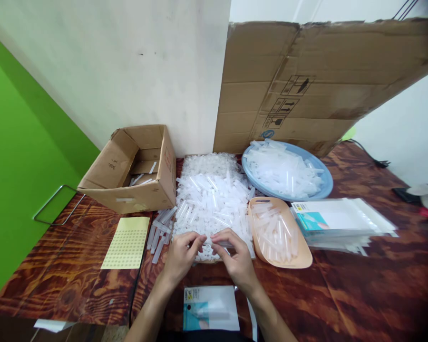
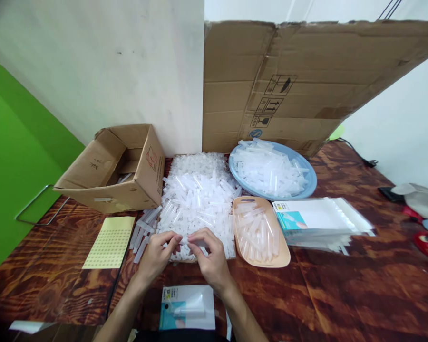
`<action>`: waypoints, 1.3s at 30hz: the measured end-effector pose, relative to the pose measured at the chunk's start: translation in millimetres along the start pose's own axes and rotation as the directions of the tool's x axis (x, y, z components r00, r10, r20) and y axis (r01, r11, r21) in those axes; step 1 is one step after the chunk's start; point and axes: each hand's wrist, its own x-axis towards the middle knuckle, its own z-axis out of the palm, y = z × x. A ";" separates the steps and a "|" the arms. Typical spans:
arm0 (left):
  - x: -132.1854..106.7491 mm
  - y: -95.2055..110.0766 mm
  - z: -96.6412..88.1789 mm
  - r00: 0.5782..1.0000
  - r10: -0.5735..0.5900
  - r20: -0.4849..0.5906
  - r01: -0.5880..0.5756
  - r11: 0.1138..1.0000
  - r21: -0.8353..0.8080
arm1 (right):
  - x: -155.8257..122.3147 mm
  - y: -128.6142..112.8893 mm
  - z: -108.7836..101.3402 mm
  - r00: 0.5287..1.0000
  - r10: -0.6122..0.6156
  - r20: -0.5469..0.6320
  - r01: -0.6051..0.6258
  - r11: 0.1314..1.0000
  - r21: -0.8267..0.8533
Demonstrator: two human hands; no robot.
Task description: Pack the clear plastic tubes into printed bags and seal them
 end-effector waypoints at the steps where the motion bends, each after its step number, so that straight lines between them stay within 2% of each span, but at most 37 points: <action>1: -1.6 1.2 -0.5 0.998 0.060 -0.011 -0.060 0.998 0.004 | -1.5 0.9 1.4 0.998 0.064 -0.014 -0.063 0.996 0.064; 3: -4.8 2.8 -2.4 0.982 0.187 -0.007 -0.187 0.982 -0.025 | -4.1 2.8 4.4 0.985 0.167 -0.036 -0.157 0.969 0.191; 5: -7.9 3.2 -4.3 0.973 0.229 0.015 -0.228 0.972 -0.054 | -6.2 5.0 7.2 0.979 0.198 -0.050 -0.179 0.948 0.263; 9: -12.7 1.2 -5.5 0.996 0.043 0.073 -0.049 0.995 0.083 | -10.0 9.3 9.9 0.981 0.186 -0.058 -0.164 0.950 0.267; 10: -13.5 1.0 -5.7 0.995 0.044 0.092 -0.055 0.991 0.126 | -10.9 10.0 9.6 0.981 0.184 -0.058 -0.163 0.951 0.261; 13: -15.4 2.3 -7.4 0.962 0.227 0.152 -0.252 0.952 0.173 | -13.2 10.3 6.9 0.982 0.177 -0.069 -0.156 0.958 0.241; 15: -16.7 4.7 -8.8 0.951 0.270 0.150 -0.294 0.939 0.178 | -14.3 8.7 4.1 0.984 0.162 -0.074 -0.142 0.965 0.220; 18: -18.5 9.3 -7.8 0.984 0.098 0.146 -0.131 0.964 0.233 | -15.2 5.2 1.5 0.994 0.104 -0.042 -0.097 0.983 0.154; 20: -18.9 12.4 -5.2 0.985 0.046 0.165 -0.093 0.954 0.286 | -15.6 3.2 1.7 0.996 0.080 -0.027 -0.076 0.989 0.125; 21: -18.7 13.7 -3.8 0.983 0.072 0.170 -0.123 0.943 0.310 | -15.9 2.6 2.3 0.996 0.087 -0.032 -0.082 0.989 0.126; 23: -18.2 15.1 -2.2 0.968 0.199 0.156 -0.243 0.900 0.363 | -16.5 2.6 4.0 0.988 0.145 -0.049 -0.135 0.978 0.160; 25: -18.2 14.1 -2.6 0.927 0.342 0.155 -0.375 0.823 0.427 | -17.6 3.8 5.5 0.970 0.243 -0.027 -0.231 0.948 0.219; 27: -20.1 11.0 -3.9 0.872 0.456 0.178 -0.482 0.735 0.476 | -19.2 4.1 5.7 0.935 0.351 0.047 -0.350 0.896 0.273; 28: -22.2 9.0 -4.2 0.850 0.491 0.189 -0.516 0.706 0.485 | -20.1 3.1 5.1 0.913 0.398 0.088 -0.406 0.867 0.288; 30: -29.3 5.4 -2.7 0.839 0.504 0.205 -0.535 0.696 0.479 | -22.1 -2.6 1.3 0.891 0.443 0.098 -0.452 0.850 0.271; 32: -40.6 3.1 2.4 0.869 0.443 0.220 -0.491 0.725 0.482 | -23.9 -13.0 -6.5 0.922 0.385 -0.049 -0.372 0.912 0.175; 33: -47.6 2.5 6.3 0.891 0.387 0.236 -0.453 0.739 0.498 | -24.7 -19.3 -12.3 0.940 0.301 -0.159 -0.291 0.953 0.085; 35: -62.4 1.7 15.6 0.923 0.240 0.301 -0.374 0.743 0.555 | -26.2 -31.9 -27.0 0.942 0.067 -0.330 -0.124 0.980 -0.154; 37: -75.6 0.3 24.5 0.924 0.057 0.378 -0.299 0.725 0.620 | -28.2 -42.1 -44.5 0.926 -0.116 -0.359 -0.021 0.935 -0.355; 39: -84.2 -2.1 29.2 0.900 -0.106 0.422 -0.226 0.714 0.662 | -31.4 -48.5 -62.2 0.929 -0.174 -0.326 0.012 0.895 -0.445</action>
